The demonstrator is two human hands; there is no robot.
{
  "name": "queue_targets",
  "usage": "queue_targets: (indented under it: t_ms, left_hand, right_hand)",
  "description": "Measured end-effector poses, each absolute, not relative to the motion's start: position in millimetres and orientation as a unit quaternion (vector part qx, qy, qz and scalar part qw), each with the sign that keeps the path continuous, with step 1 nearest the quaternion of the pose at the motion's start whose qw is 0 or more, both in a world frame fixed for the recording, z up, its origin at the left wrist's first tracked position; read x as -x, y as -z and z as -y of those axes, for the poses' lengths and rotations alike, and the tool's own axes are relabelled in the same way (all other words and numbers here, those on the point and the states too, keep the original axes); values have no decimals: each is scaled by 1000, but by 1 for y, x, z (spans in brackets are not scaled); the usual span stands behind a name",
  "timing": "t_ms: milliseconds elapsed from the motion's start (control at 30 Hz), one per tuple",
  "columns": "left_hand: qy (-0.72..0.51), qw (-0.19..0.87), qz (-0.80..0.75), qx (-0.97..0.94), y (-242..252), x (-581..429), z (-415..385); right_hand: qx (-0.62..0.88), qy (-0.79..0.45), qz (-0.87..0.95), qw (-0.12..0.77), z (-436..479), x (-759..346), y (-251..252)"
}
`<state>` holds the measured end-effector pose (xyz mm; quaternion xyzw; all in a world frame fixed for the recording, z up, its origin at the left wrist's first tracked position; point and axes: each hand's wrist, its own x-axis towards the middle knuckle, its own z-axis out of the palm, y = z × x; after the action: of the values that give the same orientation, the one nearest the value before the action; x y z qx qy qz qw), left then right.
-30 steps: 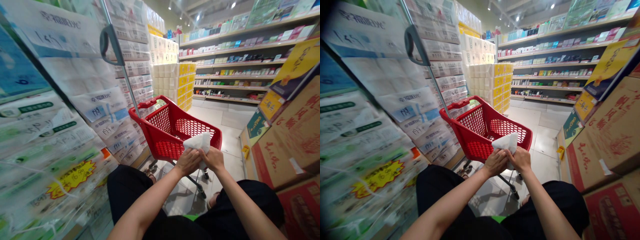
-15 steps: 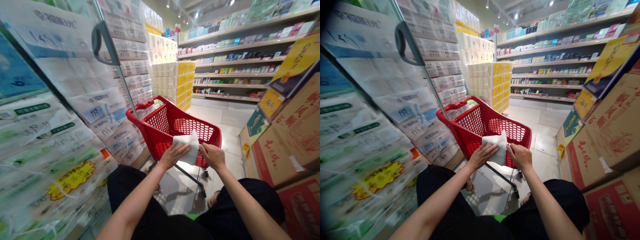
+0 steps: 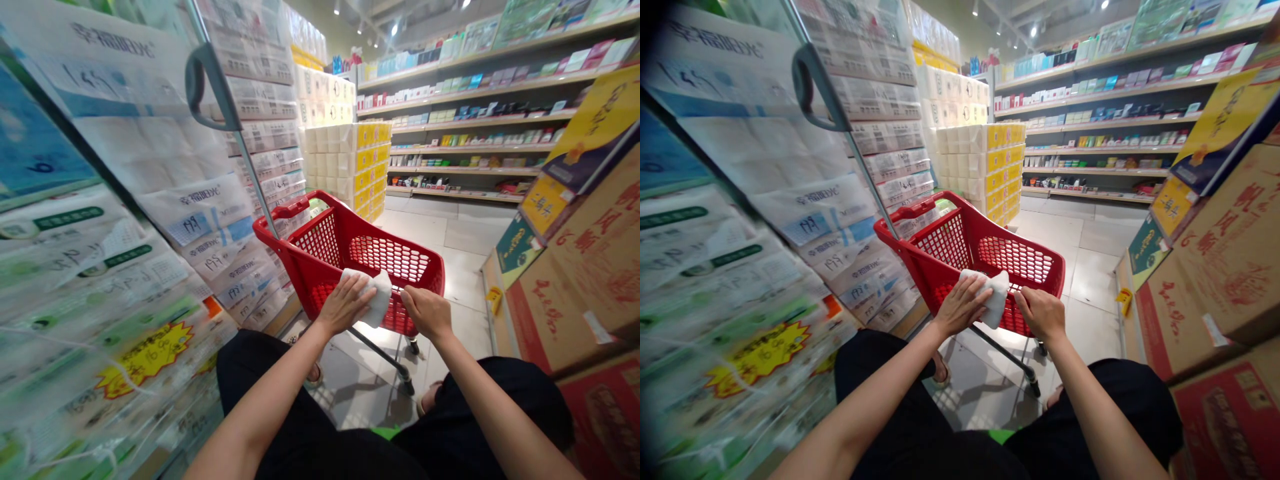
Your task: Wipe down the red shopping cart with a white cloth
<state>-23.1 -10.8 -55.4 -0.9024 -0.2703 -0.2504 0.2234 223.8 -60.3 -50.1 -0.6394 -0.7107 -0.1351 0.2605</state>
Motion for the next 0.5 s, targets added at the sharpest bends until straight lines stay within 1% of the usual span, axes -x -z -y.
queue_targets:
  t_ms: [167,300,400,500]
  left_hand:
    - [226,191,302,906,30,-11,6]
    - [207,166,325,908,22,-41,3]
    - [199,145,336,909,23,-59,7]
    - [193,107,327,919,18,-68,16]
  right_hand:
    - [638,118,712,266,64,-223,48]
    - [653,77,677,331,66,-222,45]
    - [652,70,656,374,64,-223,46]
    - [654,85,666,348,62,-225,48]
